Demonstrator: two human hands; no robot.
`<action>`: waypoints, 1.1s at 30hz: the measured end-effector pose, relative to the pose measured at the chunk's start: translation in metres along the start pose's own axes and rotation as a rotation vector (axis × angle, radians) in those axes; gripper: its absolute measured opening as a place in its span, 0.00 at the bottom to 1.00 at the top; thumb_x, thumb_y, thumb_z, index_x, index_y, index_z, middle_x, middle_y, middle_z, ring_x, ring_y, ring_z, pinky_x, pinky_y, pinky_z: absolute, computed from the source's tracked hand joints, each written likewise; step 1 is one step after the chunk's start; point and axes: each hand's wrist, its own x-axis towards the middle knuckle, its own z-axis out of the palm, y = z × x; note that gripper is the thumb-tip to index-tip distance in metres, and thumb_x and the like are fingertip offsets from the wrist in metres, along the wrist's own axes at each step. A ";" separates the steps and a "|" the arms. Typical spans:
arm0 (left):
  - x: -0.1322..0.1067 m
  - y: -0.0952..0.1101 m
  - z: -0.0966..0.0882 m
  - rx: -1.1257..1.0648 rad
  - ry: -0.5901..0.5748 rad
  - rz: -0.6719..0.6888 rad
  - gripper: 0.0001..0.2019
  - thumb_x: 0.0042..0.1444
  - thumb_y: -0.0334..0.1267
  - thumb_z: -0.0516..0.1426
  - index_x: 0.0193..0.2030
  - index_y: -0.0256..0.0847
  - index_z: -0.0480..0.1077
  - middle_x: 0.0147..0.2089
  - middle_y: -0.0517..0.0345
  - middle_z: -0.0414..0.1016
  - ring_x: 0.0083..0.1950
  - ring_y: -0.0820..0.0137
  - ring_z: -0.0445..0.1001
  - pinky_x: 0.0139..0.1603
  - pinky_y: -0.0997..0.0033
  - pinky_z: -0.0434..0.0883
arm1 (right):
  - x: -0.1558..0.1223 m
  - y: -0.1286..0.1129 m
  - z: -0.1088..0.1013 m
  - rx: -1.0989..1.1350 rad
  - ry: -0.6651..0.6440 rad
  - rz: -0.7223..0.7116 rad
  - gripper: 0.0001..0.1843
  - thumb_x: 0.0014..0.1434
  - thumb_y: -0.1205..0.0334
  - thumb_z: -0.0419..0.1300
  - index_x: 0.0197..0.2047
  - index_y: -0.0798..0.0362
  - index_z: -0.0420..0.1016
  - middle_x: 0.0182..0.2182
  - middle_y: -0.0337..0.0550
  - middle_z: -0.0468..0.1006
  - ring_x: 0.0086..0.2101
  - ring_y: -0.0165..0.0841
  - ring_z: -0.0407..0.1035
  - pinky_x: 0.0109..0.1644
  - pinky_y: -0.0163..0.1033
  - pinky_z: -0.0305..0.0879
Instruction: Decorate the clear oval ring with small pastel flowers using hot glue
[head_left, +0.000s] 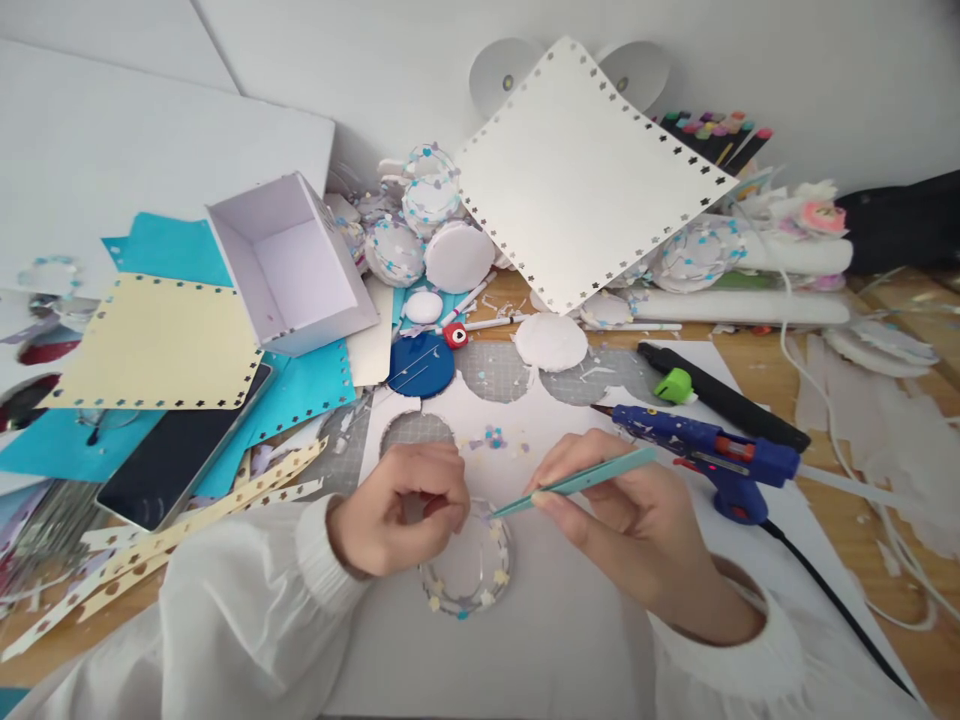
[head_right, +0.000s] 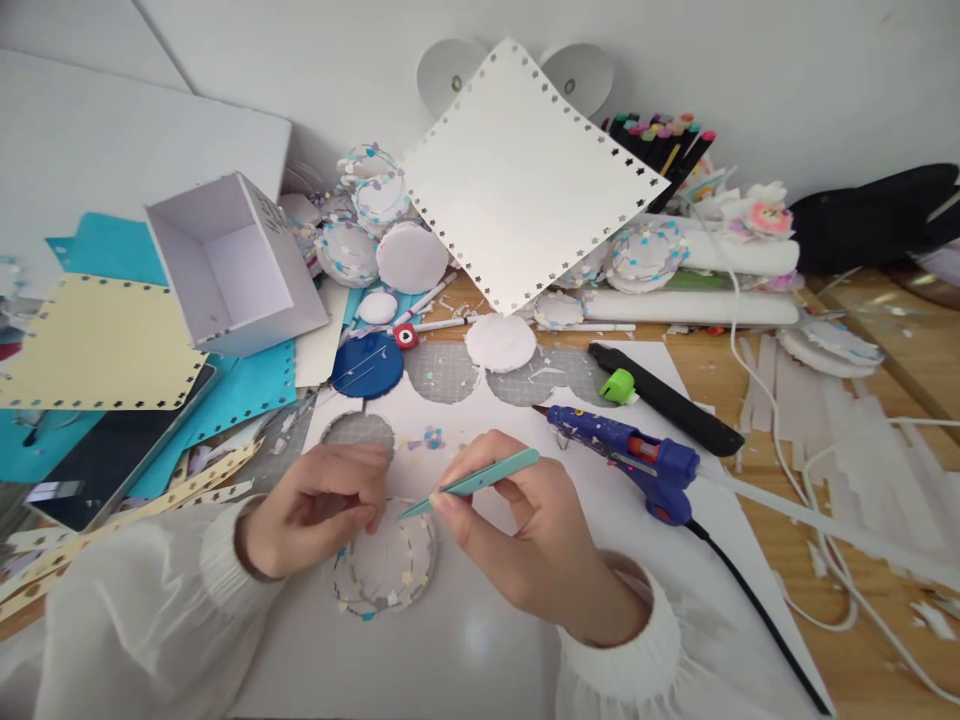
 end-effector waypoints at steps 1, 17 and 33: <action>0.000 0.000 0.000 -0.003 0.005 0.000 0.13 0.53 0.36 0.55 0.18 0.42 0.67 0.18 0.54 0.65 0.23 0.66 0.60 0.27 0.65 0.57 | 0.000 0.000 0.000 -0.003 -0.001 -0.001 0.06 0.58 0.70 0.60 0.36 0.49 0.73 0.30 0.41 0.75 0.33 0.34 0.72 0.34 0.40 0.71; -0.001 -0.001 -0.001 -0.009 0.000 0.024 0.13 0.55 0.35 0.53 0.20 0.41 0.69 0.19 0.53 0.66 0.25 0.66 0.62 0.28 0.66 0.58 | 0.000 0.003 0.001 -0.019 -0.008 -0.024 0.07 0.58 0.70 0.60 0.37 0.49 0.73 0.31 0.41 0.75 0.33 0.34 0.72 0.34 0.40 0.71; -0.003 -0.004 -0.002 -0.015 -0.031 0.074 0.12 0.56 0.30 0.51 0.22 0.40 0.67 0.21 0.53 0.67 0.26 0.67 0.62 0.29 0.67 0.59 | 0.002 0.001 0.000 -0.003 0.056 0.019 0.04 0.58 0.68 0.61 0.36 0.49 0.73 0.31 0.40 0.74 0.34 0.33 0.72 0.36 0.38 0.72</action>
